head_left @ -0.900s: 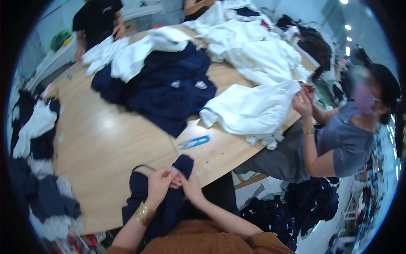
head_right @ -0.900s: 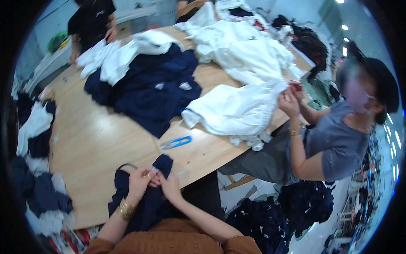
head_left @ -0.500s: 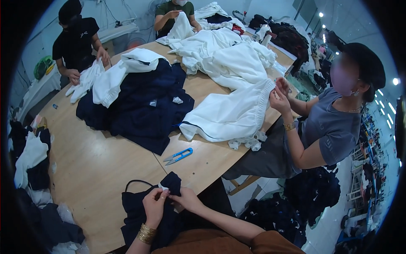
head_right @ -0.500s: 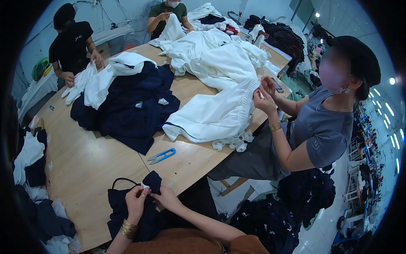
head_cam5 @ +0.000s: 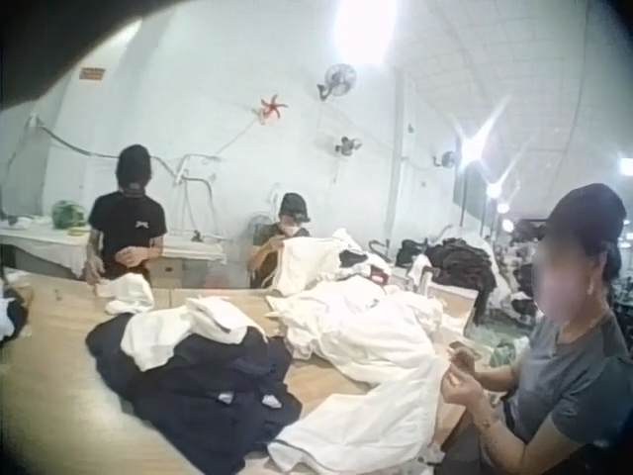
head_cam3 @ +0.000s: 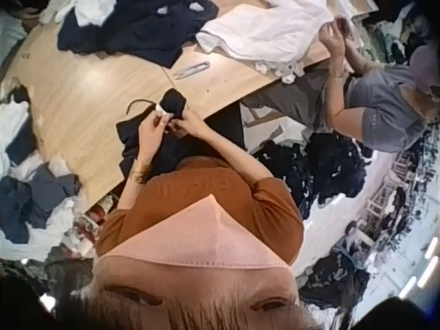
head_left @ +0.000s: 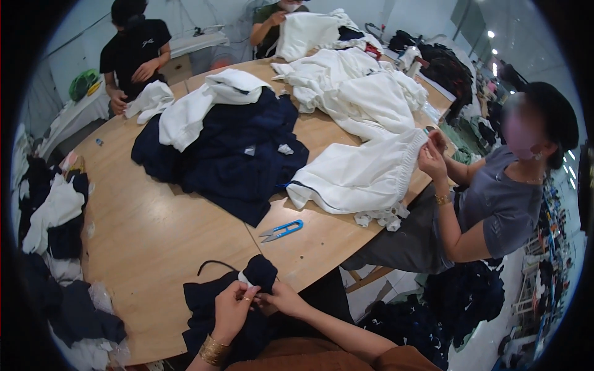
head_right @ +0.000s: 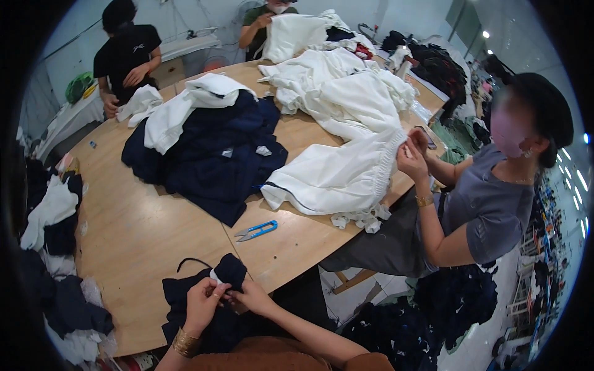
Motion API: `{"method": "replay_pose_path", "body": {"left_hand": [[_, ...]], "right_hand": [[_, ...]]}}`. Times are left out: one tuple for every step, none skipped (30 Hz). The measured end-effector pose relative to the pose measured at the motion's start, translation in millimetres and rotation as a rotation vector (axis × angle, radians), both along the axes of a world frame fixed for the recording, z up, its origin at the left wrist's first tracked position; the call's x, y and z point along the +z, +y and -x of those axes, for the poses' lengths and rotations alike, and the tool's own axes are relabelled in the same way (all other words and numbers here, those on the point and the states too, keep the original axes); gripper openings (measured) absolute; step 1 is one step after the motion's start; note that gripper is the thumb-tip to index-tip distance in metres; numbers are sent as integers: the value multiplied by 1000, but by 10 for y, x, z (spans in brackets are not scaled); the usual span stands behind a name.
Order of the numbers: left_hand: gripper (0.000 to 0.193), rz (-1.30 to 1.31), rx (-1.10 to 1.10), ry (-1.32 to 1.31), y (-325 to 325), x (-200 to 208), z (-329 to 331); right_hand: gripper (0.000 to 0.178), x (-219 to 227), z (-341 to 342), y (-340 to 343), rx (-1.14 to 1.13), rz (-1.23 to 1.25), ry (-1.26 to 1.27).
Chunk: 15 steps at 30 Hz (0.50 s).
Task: The recorder uses small thread snips to remove excess threads from navy blue and white garments at a factory workstation.
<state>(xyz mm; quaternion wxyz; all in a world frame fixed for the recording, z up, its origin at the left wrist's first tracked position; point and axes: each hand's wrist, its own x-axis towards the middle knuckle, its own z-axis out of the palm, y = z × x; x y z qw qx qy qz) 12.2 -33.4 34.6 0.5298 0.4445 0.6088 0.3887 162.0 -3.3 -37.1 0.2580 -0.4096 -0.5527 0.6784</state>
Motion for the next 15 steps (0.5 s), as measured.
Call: {"method": "replay_pose_path", "body": {"left_hand": [[16,-64,-10,61,-10,-102,5],[16,-126,-20,123,-17,-215,7],[16,-137,34,-28,1,-222,-22],[16,-130,52,-26,12,-256,-2],[15,-95,52,-113,19,-293,17],[15,-63,50,-202,29,-305,26],[15,-57,4,-223,22,-271,36],[15,-54,13,-223,6,-251,40],[15,-78,-44,-137,1,-237,38],[15,-101,-103,-52,2,-216,32],[15,-133,-96,33,24,-169,7],[15,-132,-94,35,38,-160,-4],[14,-110,-76,32,51,-158,-11],[14,-88,-58,29,66,-159,-13],[14,-85,-54,30,68,-162,-14]], "right_hand": [[19,-53,-3,14,-8,-32,-60],[17,-91,-2,5,-16,-66,-118],[16,-70,7,1,-30,-162,-140],[16,-36,40,-28,-12,-156,-138],[16,22,75,-78,-103,-9,-31],[16,68,92,-93,-197,139,71],[16,83,90,-72,-187,143,71],[16,106,79,-41,-131,155,-137],[16,123,77,-4,-76,163,-344],[16,159,91,14,-71,165,-345],[16,212,108,20,-70,193,-337],[16,240,120,19,-71,221,-327],[16,215,117,22,-69,222,-326],[16,167,107,26,-91,106,-235],[17,133,99,13,-109,-9,-143]]}}
